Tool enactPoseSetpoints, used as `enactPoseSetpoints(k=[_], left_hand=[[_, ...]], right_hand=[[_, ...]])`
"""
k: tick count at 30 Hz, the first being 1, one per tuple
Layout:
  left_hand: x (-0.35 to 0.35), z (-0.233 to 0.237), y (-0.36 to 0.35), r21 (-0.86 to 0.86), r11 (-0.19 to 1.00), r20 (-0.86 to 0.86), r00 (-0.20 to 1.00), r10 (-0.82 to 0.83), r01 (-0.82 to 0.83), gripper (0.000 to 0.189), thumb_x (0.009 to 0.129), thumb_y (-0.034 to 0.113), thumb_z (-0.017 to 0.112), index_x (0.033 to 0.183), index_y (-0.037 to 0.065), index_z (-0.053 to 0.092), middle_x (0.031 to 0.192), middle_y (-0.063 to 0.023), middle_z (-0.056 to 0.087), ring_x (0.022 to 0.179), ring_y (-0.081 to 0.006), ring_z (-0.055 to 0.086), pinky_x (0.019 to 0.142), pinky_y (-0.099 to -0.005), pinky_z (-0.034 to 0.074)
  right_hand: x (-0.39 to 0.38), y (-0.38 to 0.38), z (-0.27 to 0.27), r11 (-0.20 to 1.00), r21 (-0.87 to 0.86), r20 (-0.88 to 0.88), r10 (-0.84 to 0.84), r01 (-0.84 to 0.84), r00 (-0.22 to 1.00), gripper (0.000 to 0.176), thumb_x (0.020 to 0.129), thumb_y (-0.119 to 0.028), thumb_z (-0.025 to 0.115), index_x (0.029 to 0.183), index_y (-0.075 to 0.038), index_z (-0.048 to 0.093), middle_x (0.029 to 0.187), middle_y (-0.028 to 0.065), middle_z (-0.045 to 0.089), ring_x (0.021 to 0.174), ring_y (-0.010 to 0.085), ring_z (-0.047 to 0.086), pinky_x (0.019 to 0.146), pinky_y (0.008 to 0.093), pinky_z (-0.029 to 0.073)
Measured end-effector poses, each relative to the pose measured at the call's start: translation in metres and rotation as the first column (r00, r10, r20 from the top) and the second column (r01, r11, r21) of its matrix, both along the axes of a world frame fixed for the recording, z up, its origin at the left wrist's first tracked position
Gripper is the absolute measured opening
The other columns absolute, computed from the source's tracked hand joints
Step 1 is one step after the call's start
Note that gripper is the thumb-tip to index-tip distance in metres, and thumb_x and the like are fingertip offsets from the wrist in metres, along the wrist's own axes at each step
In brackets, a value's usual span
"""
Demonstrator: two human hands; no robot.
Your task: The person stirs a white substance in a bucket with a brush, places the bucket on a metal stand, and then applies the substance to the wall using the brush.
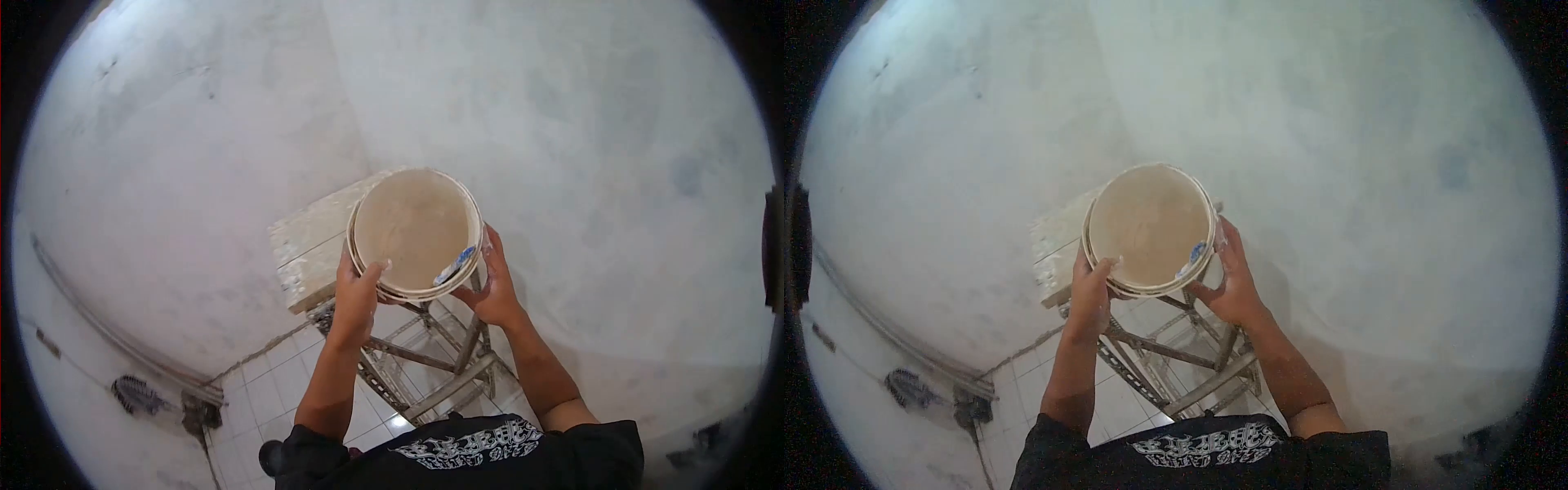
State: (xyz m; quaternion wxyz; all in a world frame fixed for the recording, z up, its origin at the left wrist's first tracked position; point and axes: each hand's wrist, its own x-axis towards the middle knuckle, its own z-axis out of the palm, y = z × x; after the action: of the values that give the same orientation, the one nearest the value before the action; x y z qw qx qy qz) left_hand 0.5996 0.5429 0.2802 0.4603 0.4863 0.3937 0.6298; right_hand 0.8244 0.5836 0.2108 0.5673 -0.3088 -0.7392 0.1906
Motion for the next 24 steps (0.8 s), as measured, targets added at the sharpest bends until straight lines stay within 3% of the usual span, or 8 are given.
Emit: enactPoseSetpoints(k=[2, 4, 6, 9, 12, 14, 16, 24], left_hand=[[-0.011, 0.012, 0.003, 0.068, 0.994, -0.049, 0.995, 0.089, -0.086, 0.062, 0.090, 0.008, 0.056, 0.147, 0.004, 0.034, 0.122, -0.0139, 0.060, 0.092, -0.0208, 0.069, 0.051, -0.0294, 0.061], [-0.024, 0.016, 0.008, 0.139, 0.977, -0.093, 0.980, 0.174, -0.161, 0.060, 0.093, 0.012, 0.057, 0.148, 0.005, 0.034, 0.123, -0.0139, 0.060, 0.091, -0.0202, 0.070, 0.051, -0.0276, 0.061], [-0.038, 0.014, 0.015, 0.202, 0.952, -0.188, 0.945, 0.268, -0.230, 0.061, 0.097, 0.020, 0.060, 0.149, 0.004, 0.034, 0.127, -0.0142, 0.059, 0.097, -0.0189, 0.068, 0.061, -0.0262, 0.061], [-0.041, 0.022, 0.006, 0.086, 0.939, -0.139, 0.930, 0.342, -0.332, 0.063, 0.098, 0.022, 0.062, 0.150, 0.004, 0.033, 0.131, -0.0147, 0.058, 0.106, -0.0174, 0.064, 0.074, -0.0273, 0.058], [-0.061, 0.008, 0.016, 0.145, 0.935, -0.188, 0.919, 0.347, -0.323, 0.065, 0.096, 0.022, 0.065, 0.151, 0.005, 0.034, 0.132, -0.0145, 0.058, 0.106, -0.0169, 0.062, 0.077, -0.0286, 0.055], [-0.068, -0.001, 0.022, 0.232, 0.906, -0.221, 0.888, 0.403, -0.353, 0.068, 0.095, 0.021, 0.067, 0.151, 0.006, 0.033, 0.131, -0.0144, 0.058, 0.102, -0.0160, 0.063, 0.073, -0.0279, 0.055], [-0.071, -0.003, 0.022, 0.321, 0.868, -0.251, 0.850, 0.464, -0.379, 0.071, 0.093, 0.021, 0.069, 0.152, 0.007, 0.032, 0.131, -0.0142, 0.058, 0.098, -0.0152, 0.064, 0.069, -0.0273, 0.055], [-0.077, -0.013, 0.027, 0.187, 0.885, -0.257, 0.849, 0.462, -0.426, 0.086, 0.088, 0.023, 0.076, 0.155, 0.009, 0.023, 0.106, -0.0094, 0.066, 0.071, -0.0098, 0.059, 0.055, -0.0248, 0.050]], right_hand=[[-0.013, 0.027, -0.004, 0.984, -0.057, -0.122, 0.161, -0.169, 0.979, 0.103, 0.071, -0.018, 0.090, 0.155, -0.011, 0.032, 0.159, 0.0193, 0.021, 0.148, 0.0363, 0.025, 0.118, 0.0483, 0.028], [-0.029, 0.050, 0.008, 0.963, 0.262, -0.003, 0.066, -0.063, 0.998, 0.100, 0.072, -0.025, 0.090, 0.154, -0.010, 0.034, 0.160, 0.0199, 0.021, 0.147, 0.0368, 0.027, 0.118, 0.0485, 0.029], [-0.044, 0.060, 0.022, 0.933, 0.333, -0.025, 0.153, -0.136, 0.988, 0.101, 0.073, -0.031, 0.089, 0.154, -0.010, 0.033, 0.159, 0.0202, 0.024, 0.146, 0.0362, 0.029, 0.116, 0.0494, 0.031], [-0.059, 0.069, 0.035, 0.958, 0.113, -0.019, 0.267, -0.263, 0.963, 0.102, 0.075, -0.034, 0.087, 0.155, -0.007, 0.030, 0.157, 0.0195, 0.027, 0.144, 0.0360, 0.032, 0.114, 0.0496, 0.033], [-0.074, 0.091, 0.027, 0.908, 0.045, -0.096, 0.419, -0.416, 0.903, 0.099, 0.076, -0.014, 0.086, 0.156, -0.006, 0.027, 0.157, 0.0152, 0.029, 0.143, 0.0309, 0.035, 0.118, 0.0460, 0.029], [-0.081, 0.097, 0.030, 0.875, 0.011, -0.148, 0.479, -0.483, 0.865, 0.100, 0.078, -0.035, 0.084, 0.156, -0.007, 0.028, 0.155, 0.0184, 0.030, 0.138, 0.0347, 0.041, 0.112, 0.0475, 0.037], [-0.087, 0.109, 0.027, 0.860, 0.037, -0.127, 0.510, -0.509, 0.851, 0.099, 0.078, -0.032, 0.084, 0.156, -0.007, 0.028, 0.155, 0.0194, 0.029, 0.138, 0.0342, 0.041, 0.112, 0.0474, 0.038], [-0.115, 0.147, 0.013, 0.818, 0.011, -0.175, 0.568, -0.575, 0.804, 0.098, 0.077, -0.022, 0.083, 0.156, -0.006, 0.028, 0.157, 0.0215, 0.028, 0.139, 0.0328, 0.040, 0.111, 0.0480, 0.038]])
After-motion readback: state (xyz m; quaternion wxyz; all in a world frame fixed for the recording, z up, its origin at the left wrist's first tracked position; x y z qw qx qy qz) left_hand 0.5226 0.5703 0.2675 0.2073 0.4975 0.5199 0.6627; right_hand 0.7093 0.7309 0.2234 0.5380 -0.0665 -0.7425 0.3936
